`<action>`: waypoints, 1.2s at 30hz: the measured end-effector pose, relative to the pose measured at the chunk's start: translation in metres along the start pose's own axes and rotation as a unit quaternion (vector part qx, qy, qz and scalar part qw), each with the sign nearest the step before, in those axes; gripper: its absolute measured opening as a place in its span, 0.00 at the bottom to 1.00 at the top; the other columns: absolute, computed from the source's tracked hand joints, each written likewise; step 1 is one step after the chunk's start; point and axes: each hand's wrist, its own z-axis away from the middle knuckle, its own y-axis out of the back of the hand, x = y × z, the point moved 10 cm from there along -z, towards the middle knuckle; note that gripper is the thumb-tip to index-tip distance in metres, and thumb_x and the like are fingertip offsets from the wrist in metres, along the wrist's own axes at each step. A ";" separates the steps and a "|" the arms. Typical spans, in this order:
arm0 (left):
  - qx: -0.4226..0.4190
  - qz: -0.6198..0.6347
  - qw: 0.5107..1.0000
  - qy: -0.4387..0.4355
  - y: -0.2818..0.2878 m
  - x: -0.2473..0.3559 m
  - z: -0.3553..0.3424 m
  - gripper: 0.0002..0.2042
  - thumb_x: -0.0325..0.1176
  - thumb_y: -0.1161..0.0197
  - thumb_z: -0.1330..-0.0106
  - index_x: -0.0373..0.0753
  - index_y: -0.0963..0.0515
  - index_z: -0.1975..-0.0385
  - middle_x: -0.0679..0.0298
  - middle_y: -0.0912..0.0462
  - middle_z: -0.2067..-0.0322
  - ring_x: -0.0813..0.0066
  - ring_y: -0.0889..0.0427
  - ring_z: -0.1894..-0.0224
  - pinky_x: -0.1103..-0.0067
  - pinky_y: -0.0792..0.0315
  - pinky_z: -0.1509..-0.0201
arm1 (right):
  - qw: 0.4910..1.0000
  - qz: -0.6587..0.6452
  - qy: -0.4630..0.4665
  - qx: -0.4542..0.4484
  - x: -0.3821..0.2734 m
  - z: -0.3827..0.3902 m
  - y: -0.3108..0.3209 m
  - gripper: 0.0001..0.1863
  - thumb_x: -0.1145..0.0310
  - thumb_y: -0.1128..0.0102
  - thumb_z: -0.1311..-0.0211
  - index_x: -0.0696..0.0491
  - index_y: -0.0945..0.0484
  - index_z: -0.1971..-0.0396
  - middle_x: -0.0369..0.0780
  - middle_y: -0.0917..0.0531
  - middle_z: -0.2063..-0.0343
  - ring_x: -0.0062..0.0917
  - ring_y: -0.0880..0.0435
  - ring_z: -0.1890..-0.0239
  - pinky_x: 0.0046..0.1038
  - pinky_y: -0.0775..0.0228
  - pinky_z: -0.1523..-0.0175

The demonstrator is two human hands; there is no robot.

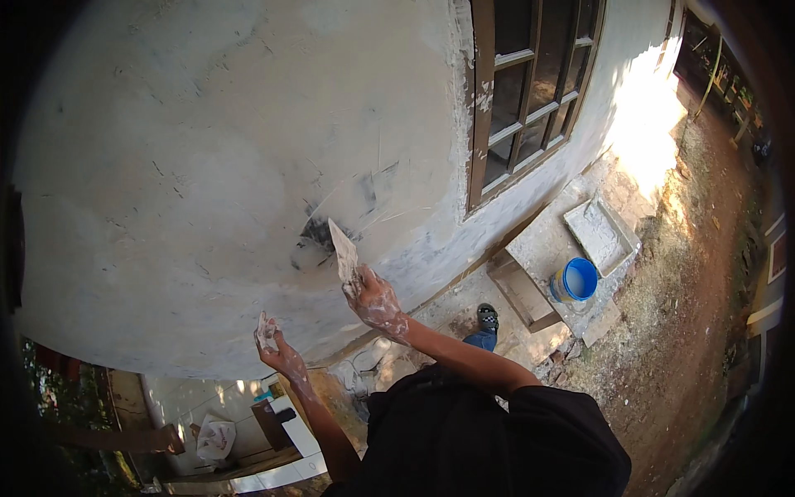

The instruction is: The person patches and smooths an exterior wall with putty using a spatula.

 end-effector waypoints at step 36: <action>-0.040 0.003 0.998 0.054 -0.019 0.004 0.017 0.17 0.21 0.45 0.41 0.34 0.27 0.51 0.60 0.20 0.61 0.70 0.27 0.56 0.71 0.37 0.47 | 0.975 0.153 0.117 -0.107 0.046 0.027 -0.113 0.13 0.71 0.46 0.44 0.66 0.27 0.63 0.50 0.27 0.64 0.43 0.23 0.63 0.41 0.27 0.63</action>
